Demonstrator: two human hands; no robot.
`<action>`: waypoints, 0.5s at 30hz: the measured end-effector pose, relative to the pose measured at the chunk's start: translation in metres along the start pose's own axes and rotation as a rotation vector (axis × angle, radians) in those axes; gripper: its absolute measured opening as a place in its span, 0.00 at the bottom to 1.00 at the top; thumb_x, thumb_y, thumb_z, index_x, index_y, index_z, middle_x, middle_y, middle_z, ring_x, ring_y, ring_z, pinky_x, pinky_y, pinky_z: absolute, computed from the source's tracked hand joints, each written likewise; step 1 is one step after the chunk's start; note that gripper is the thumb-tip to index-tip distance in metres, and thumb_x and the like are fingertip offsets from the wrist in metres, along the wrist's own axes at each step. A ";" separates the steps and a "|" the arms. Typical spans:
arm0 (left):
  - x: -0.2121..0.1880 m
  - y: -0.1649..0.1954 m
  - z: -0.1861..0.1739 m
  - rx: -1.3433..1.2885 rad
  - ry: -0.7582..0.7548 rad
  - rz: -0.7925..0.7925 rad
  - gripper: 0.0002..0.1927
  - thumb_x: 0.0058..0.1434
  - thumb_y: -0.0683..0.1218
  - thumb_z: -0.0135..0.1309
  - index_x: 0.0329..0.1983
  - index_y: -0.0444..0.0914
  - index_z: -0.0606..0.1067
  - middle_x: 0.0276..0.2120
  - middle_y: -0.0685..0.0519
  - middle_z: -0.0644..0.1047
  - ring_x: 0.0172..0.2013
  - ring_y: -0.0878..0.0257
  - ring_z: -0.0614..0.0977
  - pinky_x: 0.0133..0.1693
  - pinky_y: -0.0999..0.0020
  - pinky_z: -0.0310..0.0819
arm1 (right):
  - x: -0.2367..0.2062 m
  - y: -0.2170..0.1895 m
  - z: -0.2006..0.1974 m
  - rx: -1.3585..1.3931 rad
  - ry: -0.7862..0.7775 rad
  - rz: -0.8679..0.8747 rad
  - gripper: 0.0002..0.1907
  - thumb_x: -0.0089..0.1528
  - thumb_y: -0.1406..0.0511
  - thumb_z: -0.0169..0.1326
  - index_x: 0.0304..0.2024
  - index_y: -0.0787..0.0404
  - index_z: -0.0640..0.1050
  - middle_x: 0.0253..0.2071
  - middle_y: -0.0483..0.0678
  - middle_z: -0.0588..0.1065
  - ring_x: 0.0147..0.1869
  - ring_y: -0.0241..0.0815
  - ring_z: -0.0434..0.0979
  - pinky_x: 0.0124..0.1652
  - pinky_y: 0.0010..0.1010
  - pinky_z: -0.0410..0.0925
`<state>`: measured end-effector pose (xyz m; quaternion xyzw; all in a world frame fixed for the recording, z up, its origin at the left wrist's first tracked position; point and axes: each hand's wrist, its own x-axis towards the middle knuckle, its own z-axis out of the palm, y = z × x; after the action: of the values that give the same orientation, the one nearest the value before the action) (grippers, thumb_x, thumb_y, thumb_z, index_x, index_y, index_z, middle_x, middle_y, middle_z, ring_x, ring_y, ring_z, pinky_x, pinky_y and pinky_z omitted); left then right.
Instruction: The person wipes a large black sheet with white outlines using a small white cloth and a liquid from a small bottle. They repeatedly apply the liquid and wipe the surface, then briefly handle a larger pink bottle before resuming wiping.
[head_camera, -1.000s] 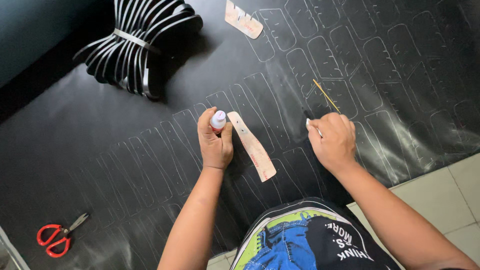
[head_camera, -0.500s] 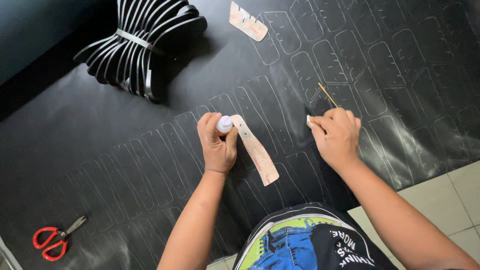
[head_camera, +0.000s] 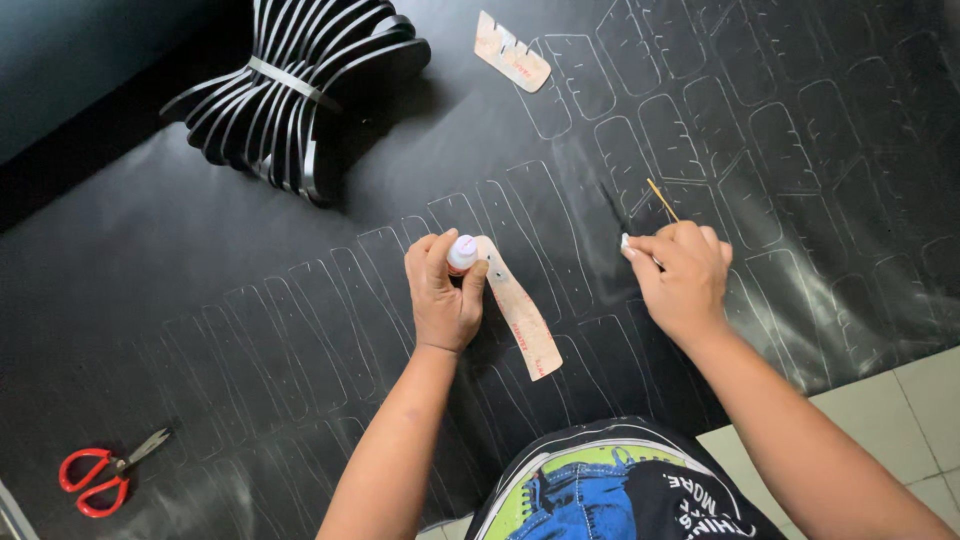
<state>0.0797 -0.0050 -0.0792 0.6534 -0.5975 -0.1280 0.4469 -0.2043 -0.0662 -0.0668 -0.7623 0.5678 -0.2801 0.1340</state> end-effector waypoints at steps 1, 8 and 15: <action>0.000 0.000 0.000 0.006 -0.008 0.002 0.29 0.63 0.46 0.65 0.65 0.44 0.66 0.53 0.45 0.70 0.54 0.49 0.73 0.55 0.57 0.71 | -0.001 0.001 0.001 -0.005 0.007 -0.009 0.03 0.61 0.61 0.65 0.36 0.50 0.84 0.37 0.40 0.71 0.46 0.44 0.70 0.49 0.41 0.58; 0.002 0.004 -0.003 0.003 -0.021 -0.012 0.28 0.64 0.46 0.63 0.64 0.43 0.66 0.53 0.45 0.70 0.54 0.49 0.73 0.55 0.58 0.71 | 0.077 -0.004 0.049 0.013 0.109 -0.092 0.02 0.63 0.61 0.66 0.37 0.50 0.84 0.39 0.40 0.72 0.48 0.45 0.71 0.50 0.41 0.57; 0.002 0.001 -0.001 0.026 -0.012 -0.008 0.27 0.65 0.49 0.63 0.64 0.42 0.66 0.53 0.46 0.71 0.54 0.48 0.73 0.57 0.56 0.70 | 0.037 -0.001 0.015 -0.122 0.020 -0.218 0.06 0.63 0.65 0.64 0.43 0.49 0.84 0.40 0.38 0.73 0.49 0.43 0.71 0.54 0.41 0.57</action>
<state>0.0805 -0.0065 -0.0768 0.6608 -0.5992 -0.1256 0.4343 -0.1876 -0.1021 -0.0690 -0.8236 0.4988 -0.2654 0.0504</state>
